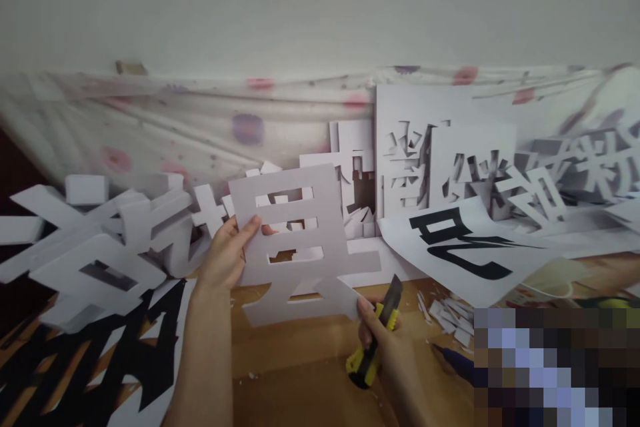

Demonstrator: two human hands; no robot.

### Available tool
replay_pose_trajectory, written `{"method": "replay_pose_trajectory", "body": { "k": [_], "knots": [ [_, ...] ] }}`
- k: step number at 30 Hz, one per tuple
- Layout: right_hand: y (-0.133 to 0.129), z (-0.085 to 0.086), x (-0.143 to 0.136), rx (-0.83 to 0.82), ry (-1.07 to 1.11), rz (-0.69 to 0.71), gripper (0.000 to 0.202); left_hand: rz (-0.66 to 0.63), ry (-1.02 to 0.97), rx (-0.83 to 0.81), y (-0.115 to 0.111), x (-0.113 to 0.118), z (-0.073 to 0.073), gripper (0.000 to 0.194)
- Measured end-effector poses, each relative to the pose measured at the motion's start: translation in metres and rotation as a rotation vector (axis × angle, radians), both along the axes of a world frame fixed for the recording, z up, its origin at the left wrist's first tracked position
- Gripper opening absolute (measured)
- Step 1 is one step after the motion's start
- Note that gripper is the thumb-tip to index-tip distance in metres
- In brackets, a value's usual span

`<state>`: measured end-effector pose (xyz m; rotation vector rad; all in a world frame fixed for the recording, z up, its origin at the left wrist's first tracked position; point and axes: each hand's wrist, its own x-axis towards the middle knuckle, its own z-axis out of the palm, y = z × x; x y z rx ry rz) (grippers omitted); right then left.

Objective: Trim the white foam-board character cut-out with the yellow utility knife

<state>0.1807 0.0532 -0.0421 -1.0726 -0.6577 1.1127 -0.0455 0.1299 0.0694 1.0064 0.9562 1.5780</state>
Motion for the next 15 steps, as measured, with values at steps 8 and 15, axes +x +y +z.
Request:
{"method": "replay_pose_trajectory", "body": {
  "k": [8, 15],
  "knots": [
    [0.000, -0.006, 0.005, -0.064, 0.014, 0.110, 0.059, 0.328, 0.173, 0.199, 0.000, 0.005, 0.000, 0.035],
    [0.003, -0.013, 0.000, -0.026, 0.022, 0.078, 0.059, 0.312, 0.172, 0.181, -0.015, 0.013, 0.008, 0.041]
  ]
}}
